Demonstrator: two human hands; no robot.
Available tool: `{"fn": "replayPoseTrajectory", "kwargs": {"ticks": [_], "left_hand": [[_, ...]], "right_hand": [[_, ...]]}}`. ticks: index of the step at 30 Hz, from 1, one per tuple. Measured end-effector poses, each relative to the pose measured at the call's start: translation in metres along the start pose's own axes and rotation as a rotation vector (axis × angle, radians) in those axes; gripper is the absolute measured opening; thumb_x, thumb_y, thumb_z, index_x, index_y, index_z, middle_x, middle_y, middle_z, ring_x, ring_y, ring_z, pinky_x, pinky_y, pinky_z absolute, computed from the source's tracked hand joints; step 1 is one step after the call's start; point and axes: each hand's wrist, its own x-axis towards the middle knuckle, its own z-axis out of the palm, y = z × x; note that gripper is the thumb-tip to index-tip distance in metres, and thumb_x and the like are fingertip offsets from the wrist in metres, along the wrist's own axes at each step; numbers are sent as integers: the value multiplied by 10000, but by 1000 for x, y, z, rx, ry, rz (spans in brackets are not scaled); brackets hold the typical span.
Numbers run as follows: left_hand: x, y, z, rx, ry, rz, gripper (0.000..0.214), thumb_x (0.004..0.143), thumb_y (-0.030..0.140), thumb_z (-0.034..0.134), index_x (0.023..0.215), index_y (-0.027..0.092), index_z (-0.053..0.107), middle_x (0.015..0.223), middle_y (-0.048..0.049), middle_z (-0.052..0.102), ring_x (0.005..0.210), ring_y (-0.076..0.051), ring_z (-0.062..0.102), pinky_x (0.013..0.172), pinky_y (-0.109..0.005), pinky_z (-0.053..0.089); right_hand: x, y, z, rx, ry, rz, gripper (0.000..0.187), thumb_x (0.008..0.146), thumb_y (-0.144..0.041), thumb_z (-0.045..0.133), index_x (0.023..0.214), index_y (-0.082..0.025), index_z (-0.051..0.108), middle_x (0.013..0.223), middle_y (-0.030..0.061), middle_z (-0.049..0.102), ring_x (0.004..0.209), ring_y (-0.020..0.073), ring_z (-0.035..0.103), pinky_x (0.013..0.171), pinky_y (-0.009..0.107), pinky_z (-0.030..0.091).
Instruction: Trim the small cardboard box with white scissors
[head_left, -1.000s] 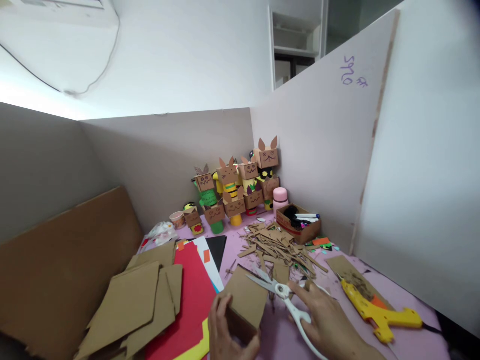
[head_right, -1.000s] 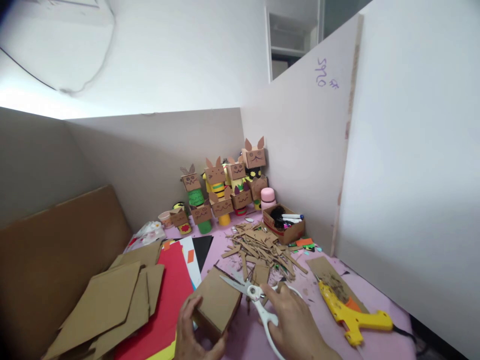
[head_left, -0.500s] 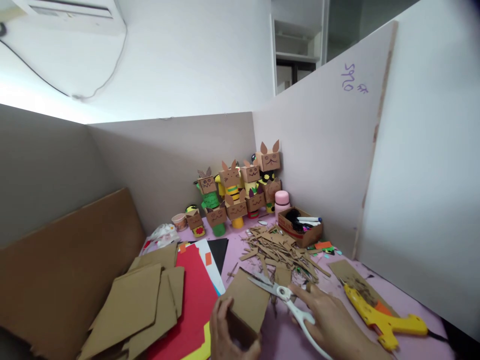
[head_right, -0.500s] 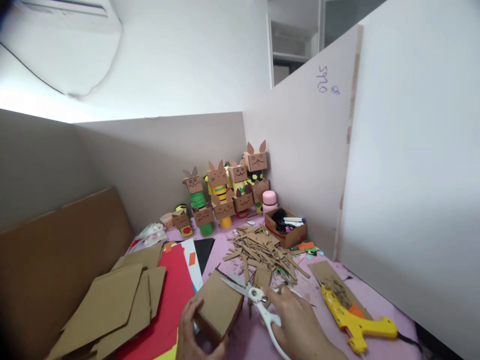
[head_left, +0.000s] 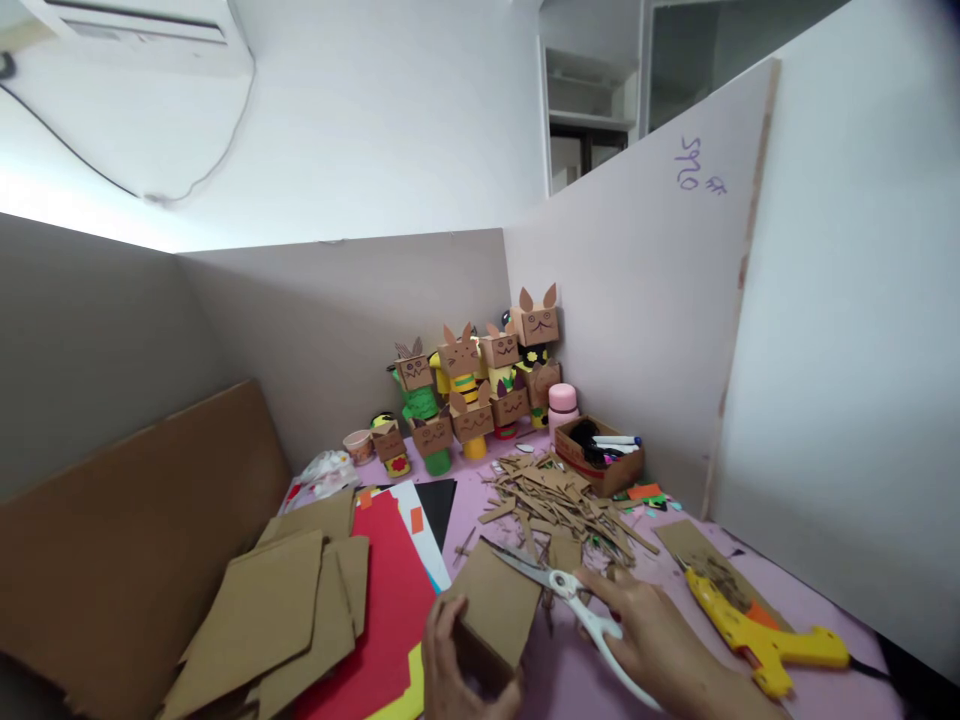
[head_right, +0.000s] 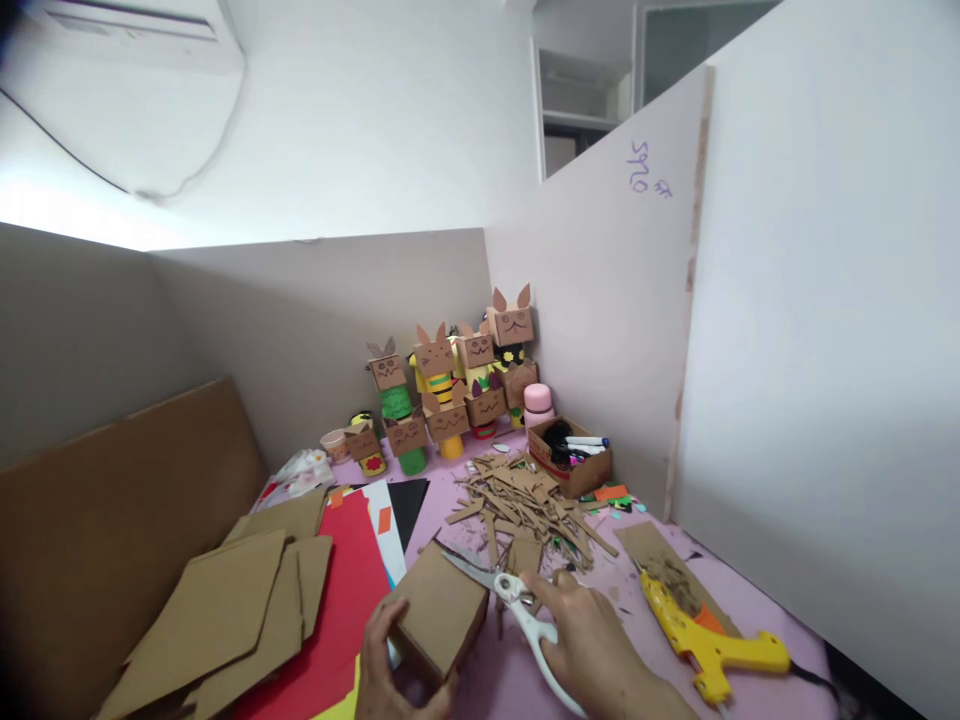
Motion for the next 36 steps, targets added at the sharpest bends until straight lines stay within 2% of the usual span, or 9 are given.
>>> {"fn": "replayPoseTrajectory", "kwargs": {"ticks": [5, 14, 22, 29, 36], "left_hand": [[1, 1, -1, -18, -11, -10, 577, 660, 308, 563, 1198, 179, 398, 1214, -161, 463, 1124, -327, 490, 894, -510, 440], [2, 3, 0, -41, -7, -35, 553, 654, 319, 548, 1177, 188, 422, 1197, -145, 479, 1103, -322, 506, 867, -486, 461], [1, 1, 0, -42, -25, -31, 544, 688, 350, 544, 1183, 181, 394, 1200, -161, 470, 1112, -333, 491, 885, -521, 439], [0, 0, 1, -76, -32, -74, 580, 654, 326, 583, 1186, 198, 392, 1200, -146, 475, 1126, -331, 491, 907, -531, 433], [-1, -2, 3, -76, -14, -68, 564, 669, 331, 559, 1191, 187, 399, 1178, -147, 492, 1114, -328, 501, 896, -526, 442]], "right_hand": [[-1, 4, 2, -5, 2, -26, 484, 751, -156, 484, 1221, -232, 568, 1002, 104, 682, 879, 239, 656, 766, 285, 462], [4, -4, -8, -110, 27, -59, 553, 695, -114, 489, 1222, -265, 559, 1043, 131, 668, 957, 297, 643, 792, 371, 477], [8, -2, -2, -97, 9, -52, 583, 679, -70, 483, 1236, -227, 556, 1044, 131, 671, 947, 267, 647, 801, 330, 480], [7, -6, -10, -102, -5, -67, 542, 706, -87, 487, 1215, -253, 569, 1057, 107, 683, 980, 256, 636, 809, 300, 458], [9, -14, -20, -163, -38, -59, 513, 684, -98, 487, 1165, -244, 586, 979, 132, 690, 880, 313, 660, 729, 372, 469]]}}
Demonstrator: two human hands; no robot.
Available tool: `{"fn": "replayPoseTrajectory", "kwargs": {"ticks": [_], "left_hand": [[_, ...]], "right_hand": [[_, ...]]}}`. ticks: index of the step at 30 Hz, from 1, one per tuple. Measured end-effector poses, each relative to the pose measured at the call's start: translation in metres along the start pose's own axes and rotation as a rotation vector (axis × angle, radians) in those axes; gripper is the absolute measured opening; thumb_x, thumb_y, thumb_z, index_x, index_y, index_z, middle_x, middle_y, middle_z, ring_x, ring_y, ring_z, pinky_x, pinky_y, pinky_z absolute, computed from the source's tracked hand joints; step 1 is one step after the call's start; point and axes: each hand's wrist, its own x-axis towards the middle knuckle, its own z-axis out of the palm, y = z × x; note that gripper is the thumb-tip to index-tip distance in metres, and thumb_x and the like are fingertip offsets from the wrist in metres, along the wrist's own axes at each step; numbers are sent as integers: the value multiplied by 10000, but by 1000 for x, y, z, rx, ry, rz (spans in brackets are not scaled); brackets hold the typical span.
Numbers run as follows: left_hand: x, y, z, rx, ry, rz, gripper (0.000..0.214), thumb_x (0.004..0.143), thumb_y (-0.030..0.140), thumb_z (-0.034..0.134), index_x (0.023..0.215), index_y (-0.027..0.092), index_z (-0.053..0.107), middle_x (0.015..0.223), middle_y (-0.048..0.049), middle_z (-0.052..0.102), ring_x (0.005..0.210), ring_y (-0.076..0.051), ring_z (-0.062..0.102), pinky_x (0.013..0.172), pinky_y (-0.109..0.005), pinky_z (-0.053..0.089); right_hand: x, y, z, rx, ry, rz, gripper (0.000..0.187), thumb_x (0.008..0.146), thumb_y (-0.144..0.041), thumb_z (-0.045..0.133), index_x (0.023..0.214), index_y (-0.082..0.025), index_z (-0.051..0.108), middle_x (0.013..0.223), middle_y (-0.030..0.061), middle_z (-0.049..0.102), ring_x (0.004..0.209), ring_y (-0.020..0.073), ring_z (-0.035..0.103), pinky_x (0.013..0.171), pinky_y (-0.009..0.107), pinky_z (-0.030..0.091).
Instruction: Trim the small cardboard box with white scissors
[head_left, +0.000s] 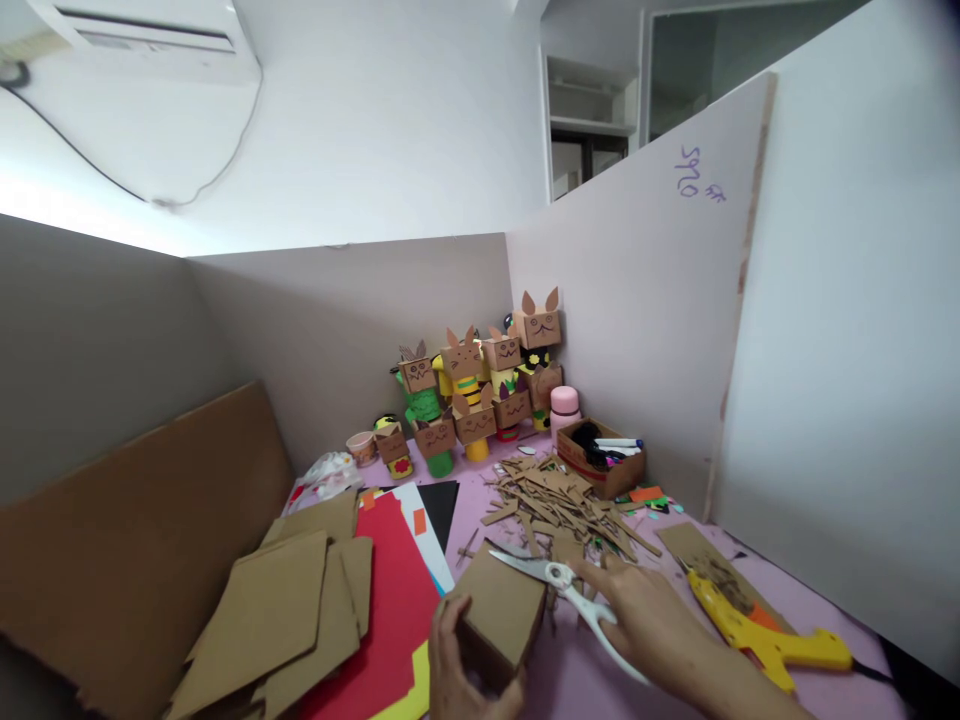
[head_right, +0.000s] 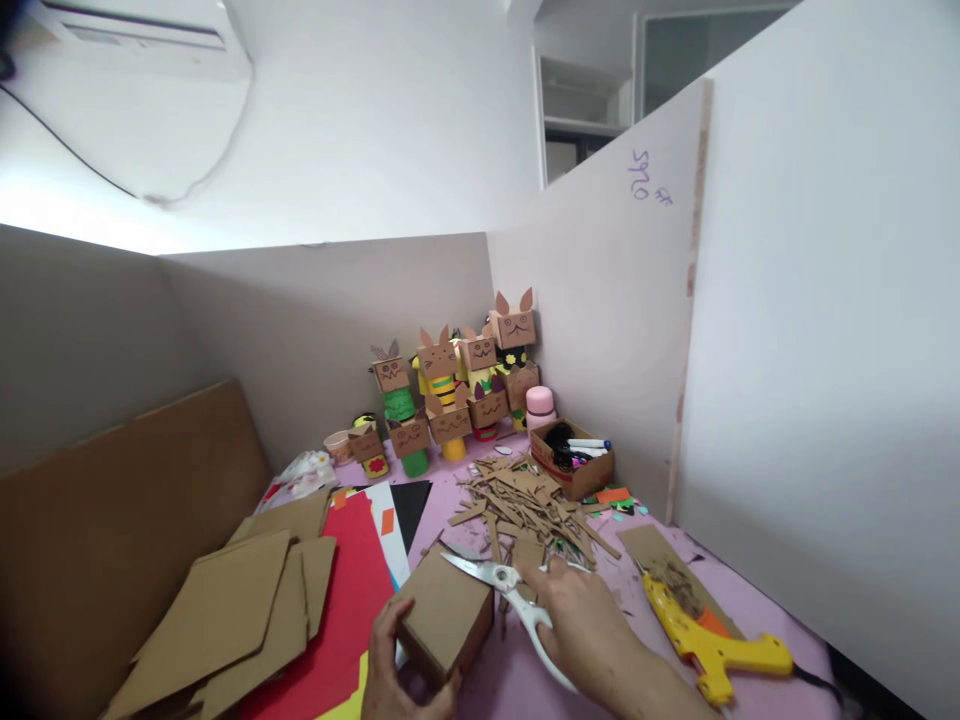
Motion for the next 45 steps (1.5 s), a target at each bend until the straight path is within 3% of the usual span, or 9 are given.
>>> {"fn": "replayPoseTrajectory", "kwargs": {"ticks": [6, 18, 23, 28, 37, 45], "left_hand": [[-1, -1, 1, -18, -14, -24, 569, 659, 317, 568, 1188, 193, 400, 1195, -149, 482, 1123, -329, 493, 904, -533, 436], [-6, -5, 6, -135, -29, -167, 605, 632, 376, 595, 1173, 207, 384, 1224, -150, 470, 1163, -344, 471, 863, -511, 478], [-5, -4, 5, -62, -18, -116, 589, 628, 366, 559, 1169, 200, 397, 1206, -140, 489, 1136, -329, 492, 909, -523, 439], [-5, -1, 5, -21, 3, -62, 570, 625, 342, 549, 1158, 195, 412, 1177, -136, 507, 1116, -325, 507, 917, -516, 426], [-7, 3, 5, 2, 3, -6, 548, 646, 322, 526, 1162, 190, 399, 1177, -153, 485, 1116, -332, 491, 898, -526, 431], [-7, 2, 6, -9, -3, -36, 560, 639, 333, 544, 1163, 194, 404, 1179, -144, 492, 1125, -327, 491, 915, -518, 423]], "right_hand": [[4, 0, -2, -3, 1, -7, 449, 694, -101, 488, 1105, -234, 609, 972, 116, 697, 874, 283, 667, 715, 321, 462], [3, 1, 0, -12, -27, -28, 439, 698, -100, 484, 1108, -197, 606, 958, 130, 710, 882, 291, 670, 737, 328, 473], [3, -1, -8, -38, -36, -30, 441, 707, -117, 468, 1124, -192, 593, 965, 166, 695, 877, 349, 663, 714, 408, 480], [4, -5, -9, -37, -9, -30, 392, 681, -123, 471, 1045, -203, 593, 963, 149, 681, 905, 332, 646, 744, 399, 475], [14, -14, -9, -25, 1, -33, 464, 656, -141, 485, 1105, -210, 583, 955, 147, 699, 887, 334, 657, 712, 392, 476], [13, -13, -8, -3, 1, -27, 404, 678, -182, 499, 1062, -251, 607, 946, 128, 710, 876, 318, 664, 709, 361, 456]]}}
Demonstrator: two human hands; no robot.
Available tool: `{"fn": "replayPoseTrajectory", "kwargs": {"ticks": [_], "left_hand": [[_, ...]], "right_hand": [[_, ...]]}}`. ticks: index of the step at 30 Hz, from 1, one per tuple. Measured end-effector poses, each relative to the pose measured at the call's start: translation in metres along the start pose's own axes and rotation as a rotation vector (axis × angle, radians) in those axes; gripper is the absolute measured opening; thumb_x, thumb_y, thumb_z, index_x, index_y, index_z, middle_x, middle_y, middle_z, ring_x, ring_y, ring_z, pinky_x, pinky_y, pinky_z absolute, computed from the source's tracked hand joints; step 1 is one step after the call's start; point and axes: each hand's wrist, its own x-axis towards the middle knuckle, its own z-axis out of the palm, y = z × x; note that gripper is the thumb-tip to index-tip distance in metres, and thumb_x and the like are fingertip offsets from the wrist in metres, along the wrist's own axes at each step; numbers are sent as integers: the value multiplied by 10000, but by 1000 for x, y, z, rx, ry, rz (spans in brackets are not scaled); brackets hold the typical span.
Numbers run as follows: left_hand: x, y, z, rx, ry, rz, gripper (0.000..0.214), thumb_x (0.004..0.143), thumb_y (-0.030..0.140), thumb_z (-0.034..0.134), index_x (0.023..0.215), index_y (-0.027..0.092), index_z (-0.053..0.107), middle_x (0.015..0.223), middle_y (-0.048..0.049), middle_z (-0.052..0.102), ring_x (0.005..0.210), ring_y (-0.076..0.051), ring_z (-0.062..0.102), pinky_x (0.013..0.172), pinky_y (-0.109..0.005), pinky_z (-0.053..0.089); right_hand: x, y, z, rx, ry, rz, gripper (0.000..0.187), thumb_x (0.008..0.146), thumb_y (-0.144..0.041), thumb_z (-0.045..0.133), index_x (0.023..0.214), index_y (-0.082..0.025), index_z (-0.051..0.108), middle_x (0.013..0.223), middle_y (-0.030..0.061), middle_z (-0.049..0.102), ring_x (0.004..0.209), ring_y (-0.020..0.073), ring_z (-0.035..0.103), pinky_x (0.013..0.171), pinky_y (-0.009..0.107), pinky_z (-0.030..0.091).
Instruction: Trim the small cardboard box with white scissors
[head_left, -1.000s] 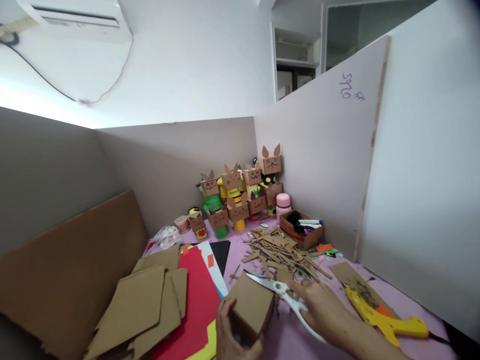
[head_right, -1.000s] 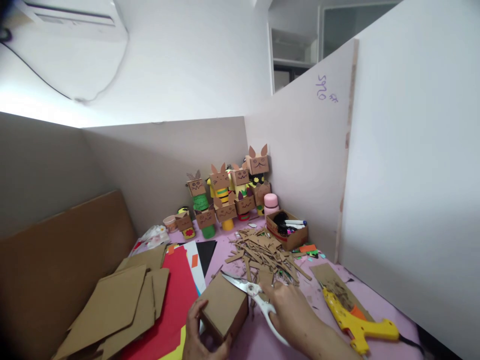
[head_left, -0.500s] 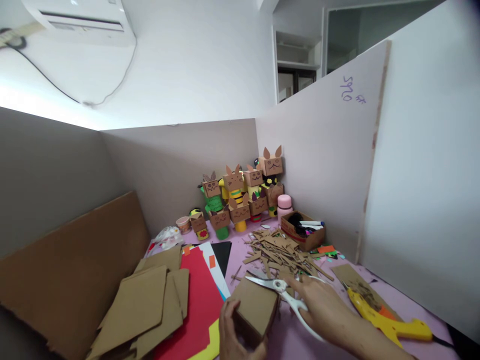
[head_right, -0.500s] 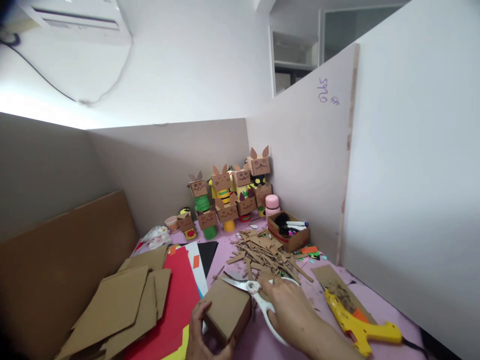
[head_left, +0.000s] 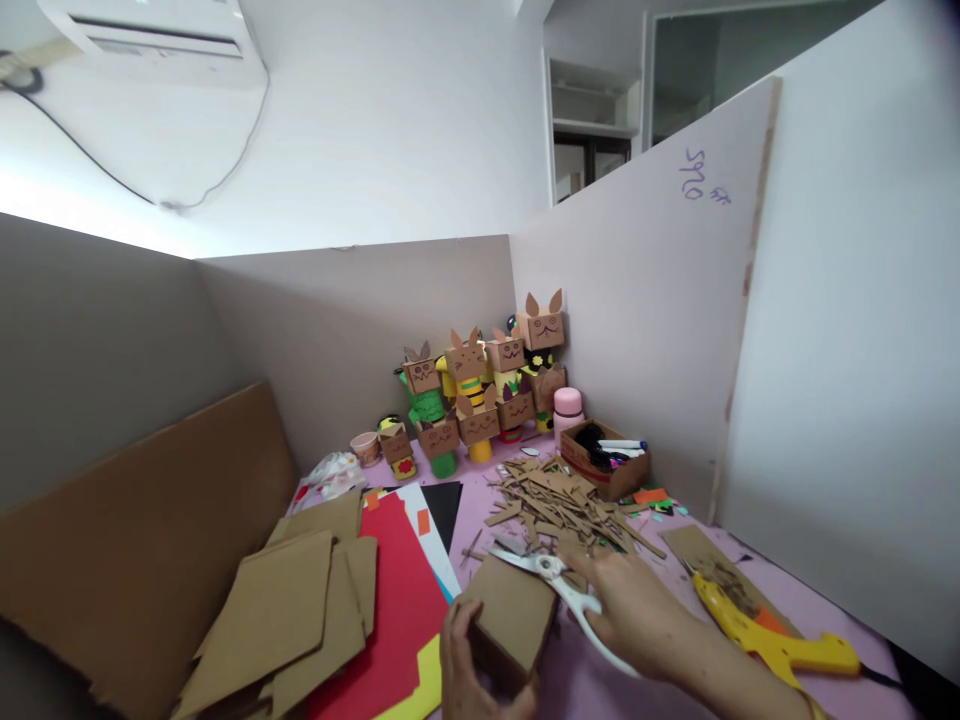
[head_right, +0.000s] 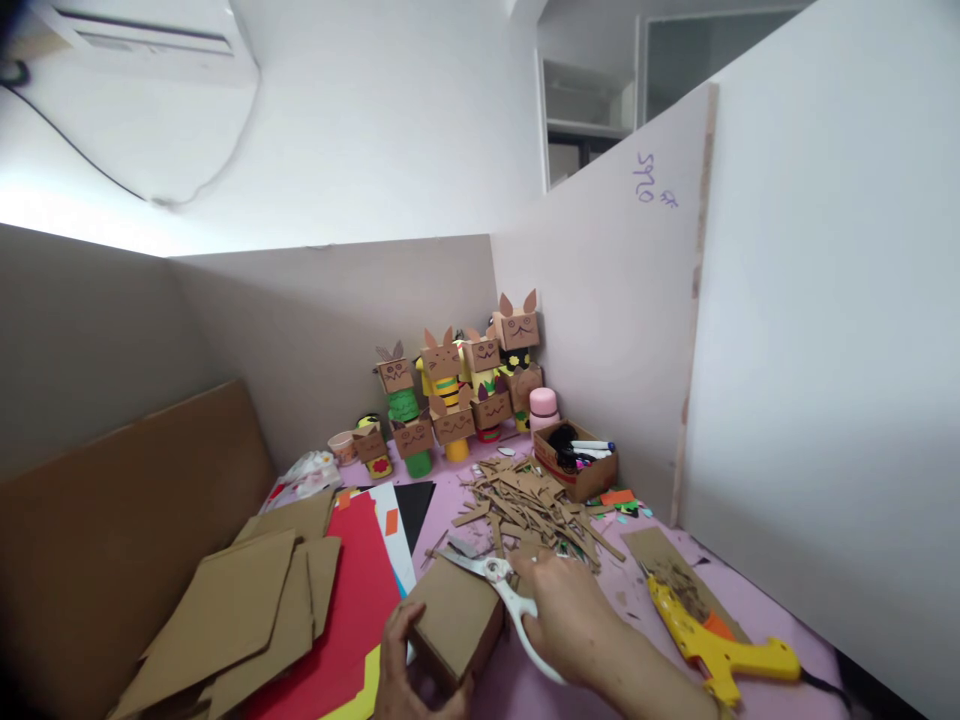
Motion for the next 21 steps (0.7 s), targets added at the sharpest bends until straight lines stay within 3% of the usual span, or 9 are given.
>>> {"fn": "replayPoseTrajectory", "kwargs": {"ticks": [21], "left_hand": [[1, 3, -1, 36, -7, 36, 516, 646, 317, 525, 1136, 199, 414, 1157, -134, 476, 1111, -328, 491, 893, -514, 427]], "right_hand": [[6, -10, -8, -82, -6, -19, 449, 642, -121, 486, 1062, -227, 606, 928, 137, 726, 844, 324, 677, 648, 337, 435]]}}
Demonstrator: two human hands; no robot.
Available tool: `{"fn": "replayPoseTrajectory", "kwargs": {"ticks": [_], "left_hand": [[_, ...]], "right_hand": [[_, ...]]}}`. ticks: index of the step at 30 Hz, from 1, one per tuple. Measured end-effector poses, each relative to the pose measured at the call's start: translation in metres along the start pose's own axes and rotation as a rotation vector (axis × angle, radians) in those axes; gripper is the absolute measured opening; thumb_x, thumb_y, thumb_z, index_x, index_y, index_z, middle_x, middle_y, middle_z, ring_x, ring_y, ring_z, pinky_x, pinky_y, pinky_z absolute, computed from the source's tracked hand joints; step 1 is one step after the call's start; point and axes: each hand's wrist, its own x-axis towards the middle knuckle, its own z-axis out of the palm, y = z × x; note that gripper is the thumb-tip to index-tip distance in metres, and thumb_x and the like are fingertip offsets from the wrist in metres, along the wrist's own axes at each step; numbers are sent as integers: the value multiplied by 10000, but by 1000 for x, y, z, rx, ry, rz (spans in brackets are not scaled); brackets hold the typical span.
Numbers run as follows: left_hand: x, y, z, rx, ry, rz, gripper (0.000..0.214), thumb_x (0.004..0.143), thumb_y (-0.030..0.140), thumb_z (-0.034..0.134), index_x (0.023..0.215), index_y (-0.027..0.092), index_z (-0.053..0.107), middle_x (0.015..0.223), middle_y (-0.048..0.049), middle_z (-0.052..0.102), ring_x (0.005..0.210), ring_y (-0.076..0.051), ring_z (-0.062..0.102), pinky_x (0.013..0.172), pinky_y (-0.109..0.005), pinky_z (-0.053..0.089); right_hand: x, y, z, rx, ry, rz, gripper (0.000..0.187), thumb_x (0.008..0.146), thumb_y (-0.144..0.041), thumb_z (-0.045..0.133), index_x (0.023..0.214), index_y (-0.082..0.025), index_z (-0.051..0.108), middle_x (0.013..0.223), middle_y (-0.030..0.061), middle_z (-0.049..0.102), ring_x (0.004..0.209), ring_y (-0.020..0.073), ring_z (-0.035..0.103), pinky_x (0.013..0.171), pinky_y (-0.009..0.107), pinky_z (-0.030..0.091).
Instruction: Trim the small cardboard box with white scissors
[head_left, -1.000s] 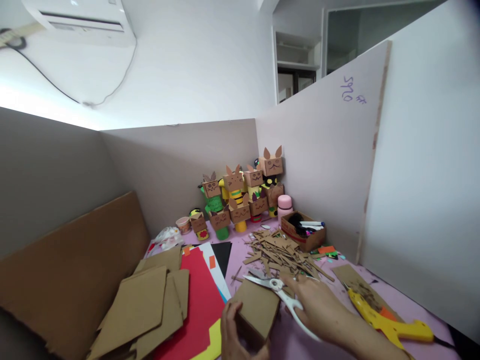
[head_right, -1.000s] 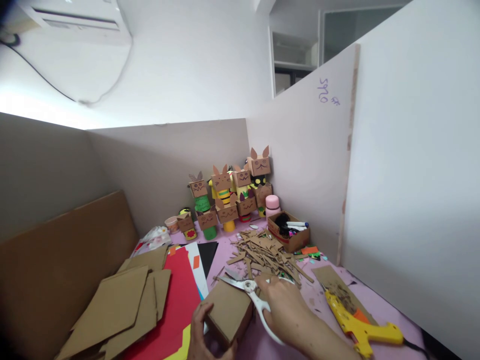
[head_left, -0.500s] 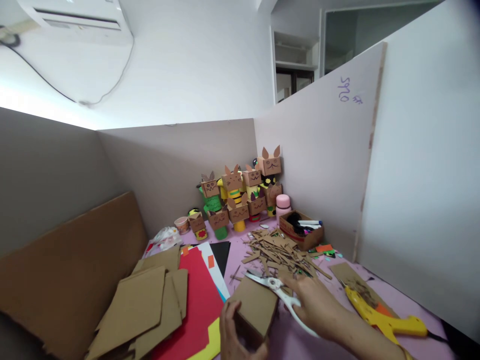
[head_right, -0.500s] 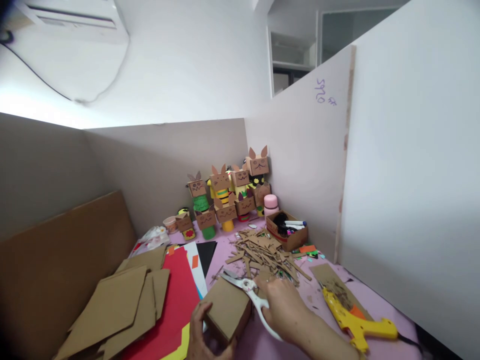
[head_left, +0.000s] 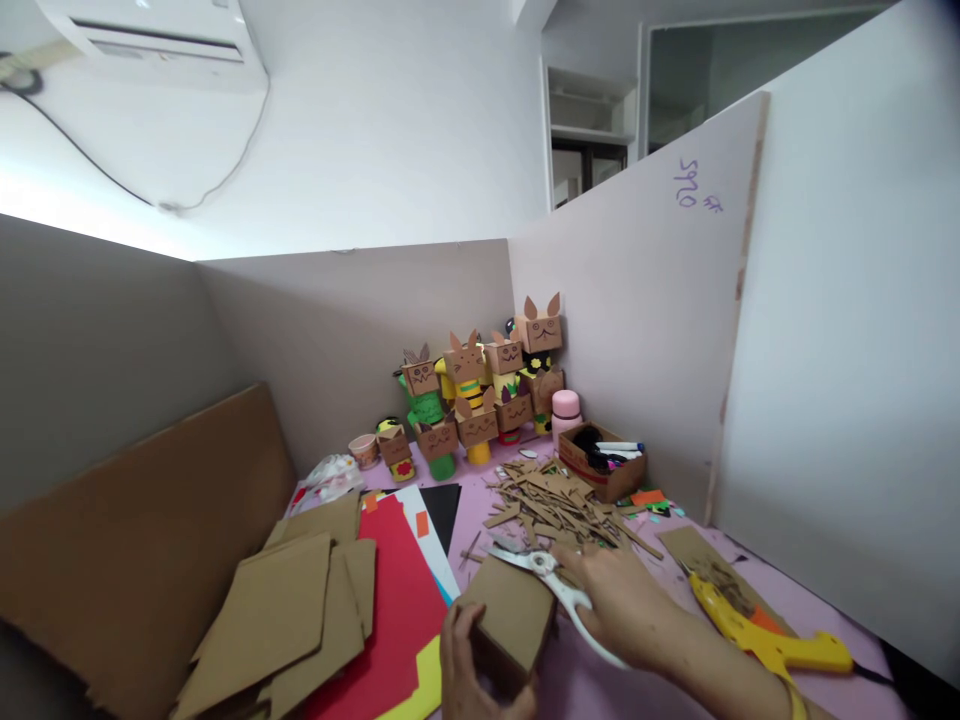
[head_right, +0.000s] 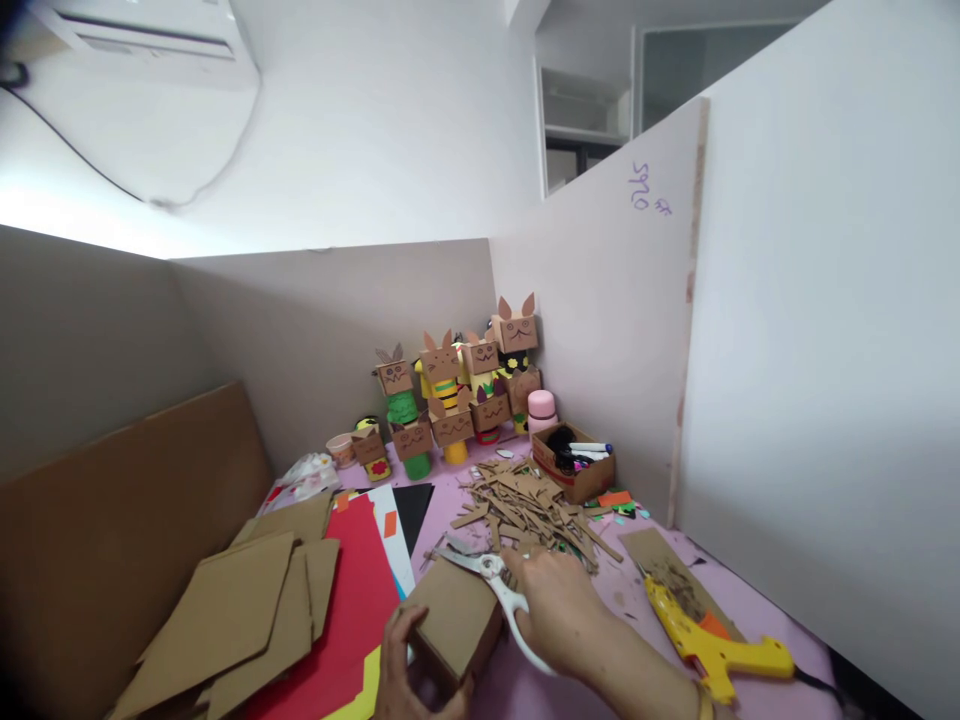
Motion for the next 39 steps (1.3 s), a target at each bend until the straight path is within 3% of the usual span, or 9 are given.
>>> {"fn": "replayPoseTrajectory", "kwargs": {"ticks": [9, 21, 39], "left_hand": [[0, -2, 1, 19, 11, 2, 500, 642, 308, 509, 1123, 201, 425, 1148, -128, 477, 1101, -324, 504, 884, -497, 437], [-2, -3, 0, 37, -43, 24, 533, 592, 231, 529, 1112, 204, 418, 1180, -152, 443, 1110, -355, 489, 879, -538, 425], [-2, -2, 5, 40, 22, 23, 528, 584, 237, 540, 1097, 203, 423, 1134, -144, 471, 1082, -352, 503, 877, -534, 424]], "right_hand": [[0, 4, 7, -2, -8, 16, 481, 635, -115, 497, 1095, -208, 605, 906, 143, 733, 848, 305, 680, 669, 320, 437], [2, -3, -2, -25, 0, -9, 487, 637, -125, 488, 1108, -194, 593, 972, 160, 713, 874, 332, 667, 673, 355, 446], [5, -6, -2, -63, 13, 7, 449, 627, -91, 505, 1053, -172, 623, 926, 155, 727, 843, 330, 674, 660, 349, 451]]}}
